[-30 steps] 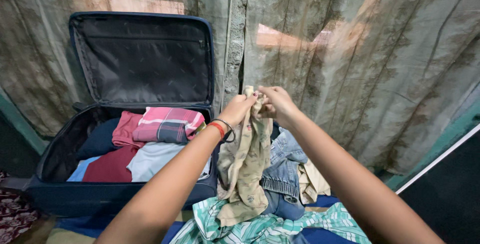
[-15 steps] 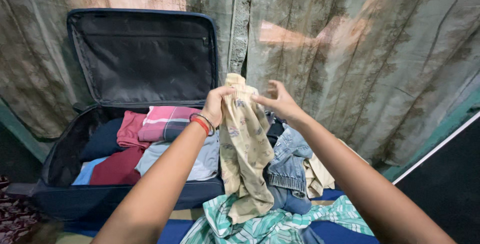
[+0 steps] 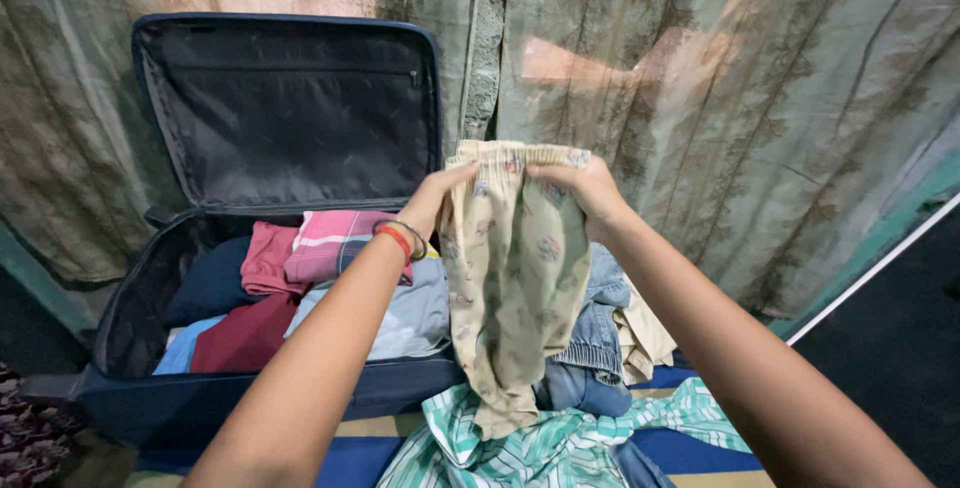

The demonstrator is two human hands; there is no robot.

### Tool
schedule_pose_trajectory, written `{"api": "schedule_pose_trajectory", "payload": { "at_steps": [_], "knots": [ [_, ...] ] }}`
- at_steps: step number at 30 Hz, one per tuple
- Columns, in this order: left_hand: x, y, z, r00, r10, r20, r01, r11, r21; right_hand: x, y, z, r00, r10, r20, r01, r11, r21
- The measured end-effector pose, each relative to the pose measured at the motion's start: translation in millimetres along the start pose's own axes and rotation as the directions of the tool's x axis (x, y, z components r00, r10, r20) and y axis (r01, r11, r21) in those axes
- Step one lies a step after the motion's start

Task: The person folds clothes and places them into an open suitcase, handling a gray shirt, a pink pair of pants, a plaid shirt, and patterned garments.

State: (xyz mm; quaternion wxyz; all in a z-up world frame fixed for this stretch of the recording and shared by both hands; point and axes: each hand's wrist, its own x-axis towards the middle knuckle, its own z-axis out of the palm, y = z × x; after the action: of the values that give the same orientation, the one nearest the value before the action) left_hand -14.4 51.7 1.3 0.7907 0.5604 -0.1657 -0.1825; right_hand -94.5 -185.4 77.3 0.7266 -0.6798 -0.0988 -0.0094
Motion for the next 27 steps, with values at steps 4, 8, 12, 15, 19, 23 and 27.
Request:
{"api": "schedule_pose_trajectory", "payload": {
  "at_steps": [4,8,12,15,19,23,27],
  "knots": [
    [-8,-38,-14,0.995,-0.092,-0.042,0.099,0.816,0.57,-3,-9,10,0.979,-0.17,-0.108,0.172,0.985,0.012],
    [2,-64,-30,0.963,-0.253,0.091,0.181,0.86,0.477,1,-18,4,0.941,-0.217,-0.259,0.203,0.976,-0.081],
    [11,-63,-42,0.971,-0.171,0.165,0.148,0.978,0.145,12,-14,-21,0.94,-0.195,-0.279,0.212,0.977,0.029],
    [18,-67,-38,0.986,-0.123,0.109,0.121,0.992,0.026,29,9,-47,0.953,-0.191,-0.235,0.17,0.98,-0.107],
    [33,-79,-24,0.999,0.026,0.022,-0.024,0.996,-0.086,37,44,-49,0.628,-0.776,0.062,0.282,0.153,-0.947],
    [40,-76,-5,0.981,0.141,-0.132,-0.163,0.972,-0.172,4,53,-13,0.997,0.021,-0.072,-0.063,0.757,-0.65],
    [39,-52,11,0.959,0.171,-0.227,-0.237,0.923,-0.304,-26,88,16,0.995,-0.079,-0.061,-0.001,0.602,-0.799]
  ]
}}
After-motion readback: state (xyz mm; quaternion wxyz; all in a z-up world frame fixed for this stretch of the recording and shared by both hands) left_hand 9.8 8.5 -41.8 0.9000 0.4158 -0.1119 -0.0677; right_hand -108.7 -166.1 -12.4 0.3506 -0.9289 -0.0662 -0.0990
